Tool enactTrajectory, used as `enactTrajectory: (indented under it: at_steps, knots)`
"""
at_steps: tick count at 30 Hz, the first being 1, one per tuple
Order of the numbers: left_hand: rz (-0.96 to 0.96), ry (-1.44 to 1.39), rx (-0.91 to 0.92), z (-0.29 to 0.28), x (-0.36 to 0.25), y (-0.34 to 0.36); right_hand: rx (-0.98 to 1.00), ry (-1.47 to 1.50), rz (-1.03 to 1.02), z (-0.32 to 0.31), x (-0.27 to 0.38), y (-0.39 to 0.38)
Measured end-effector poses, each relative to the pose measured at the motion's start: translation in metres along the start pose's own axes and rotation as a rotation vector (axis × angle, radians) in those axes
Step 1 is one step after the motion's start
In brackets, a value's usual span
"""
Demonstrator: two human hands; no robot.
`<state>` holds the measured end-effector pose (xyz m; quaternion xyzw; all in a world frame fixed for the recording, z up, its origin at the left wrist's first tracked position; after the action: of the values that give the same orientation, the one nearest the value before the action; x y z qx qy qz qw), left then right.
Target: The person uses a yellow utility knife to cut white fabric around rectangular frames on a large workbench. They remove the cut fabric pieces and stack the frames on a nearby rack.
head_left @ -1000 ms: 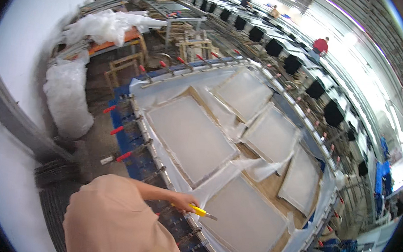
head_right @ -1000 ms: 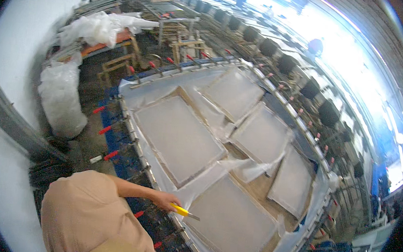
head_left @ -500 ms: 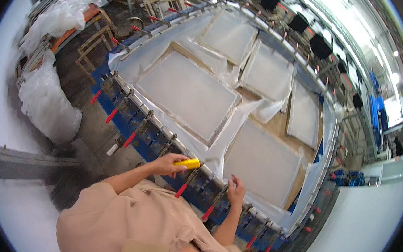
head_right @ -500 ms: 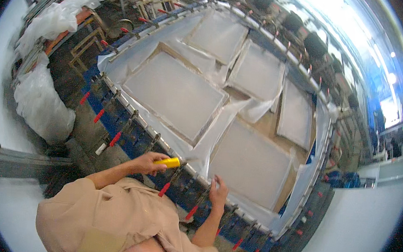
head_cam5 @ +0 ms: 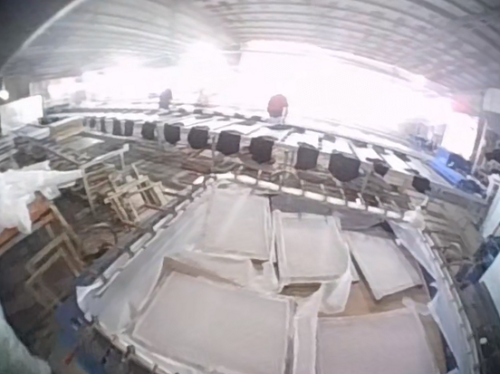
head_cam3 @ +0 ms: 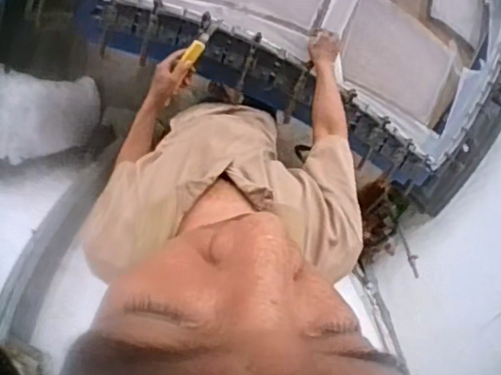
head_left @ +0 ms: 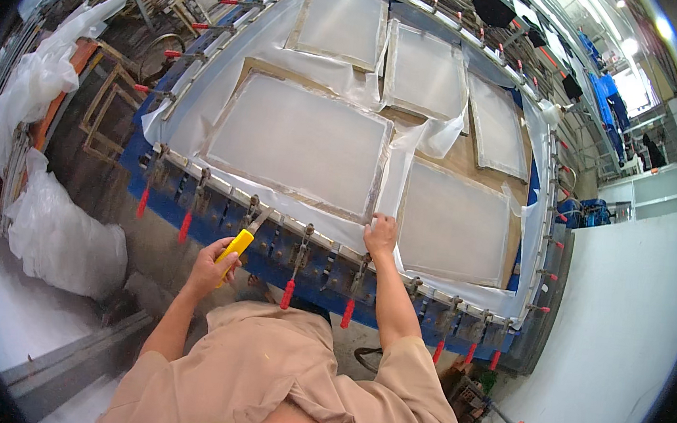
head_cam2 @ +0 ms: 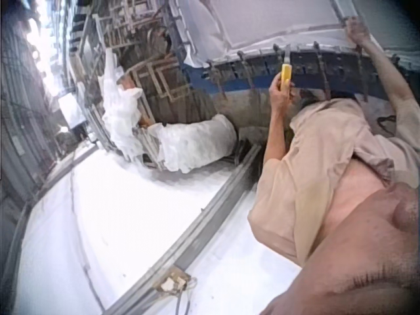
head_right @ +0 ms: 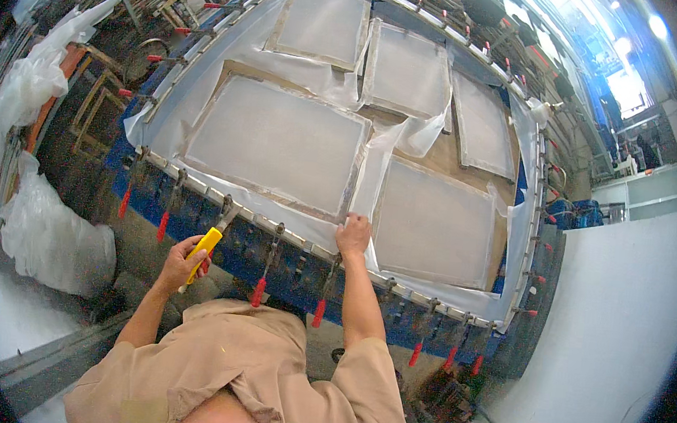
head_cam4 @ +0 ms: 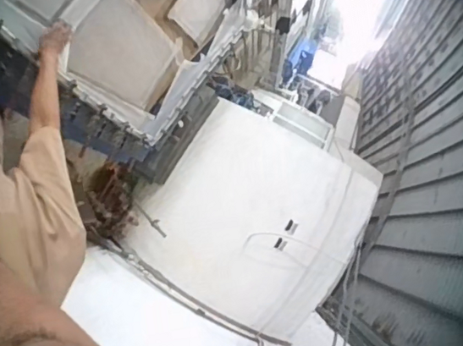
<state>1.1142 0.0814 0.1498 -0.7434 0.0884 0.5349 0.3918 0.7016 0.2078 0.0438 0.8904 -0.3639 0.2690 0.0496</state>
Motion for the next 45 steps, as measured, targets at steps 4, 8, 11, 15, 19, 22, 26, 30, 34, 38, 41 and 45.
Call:
enactTrajectory:
  at_steps: [4,8,11,15,19,22,26,30,34,38,41,45]
  knots:
    - [0.051,0.108,0.056,0.008,-0.019,0.039,0.009,-0.098,0.223,0.000,-0.017,0.015]
    - [-0.004,0.195,0.137,0.046,-0.051,0.098,-0.138,0.011,0.256,0.000,-0.030,0.050]
    - [-0.033,0.150,0.250,0.092,-0.078,0.160,-0.280,0.104,0.223,0.002,-0.046,0.091]
    - [0.062,0.368,0.279,0.151,-0.108,0.252,-0.319,0.446,0.340,0.004,-0.089,0.179]
    - [0.067,0.379,0.260,0.198,-0.122,0.317,-0.428,0.428,0.353,-0.007,-0.105,0.251]
    - [0.063,0.448,0.263,0.224,-0.134,0.347,-0.324,0.105,-0.006,-0.017,-0.078,0.290]
    - [0.112,0.589,0.236,0.242,-0.154,0.370,0.080,-0.193,-0.240,-0.005,-0.057,0.318]
    - [0.169,0.769,0.211,0.252,-0.165,0.380,0.421,-0.331,-0.213,-0.007,-0.061,0.337]
    - [0.245,0.799,0.219,0.265,-0.170,0.386,0.511,-0.253,-0.286,-0.024,-0.058,0.346]
    - [0.212,0.875,0.218,0.276,-0.171,0.407,0.480,-0.197,-0.278,-0.029,-0.053,0.347]
    - [0.086,0.882,0.302,0.285,-0.165,0.429,0.442,-0.254,-0.300,-0.028,-0.046,0.347]
    - [0.045,1.008,0.385,0.296,-0.157,0.433,0.425,-0.314,-0.278,-0.028,-0.043,0.349]
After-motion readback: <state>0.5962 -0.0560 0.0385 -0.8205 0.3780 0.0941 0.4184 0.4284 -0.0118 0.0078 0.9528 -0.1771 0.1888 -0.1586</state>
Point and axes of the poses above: each hand's wrist, its own y-axis towards the middle knuckle, its own z-axis out of the palm, x = y × z, the point moved 7 cm from there along y, towards the middle knuckle, and after that the axes turned 11 degrees about y, right-handed, at the moved point
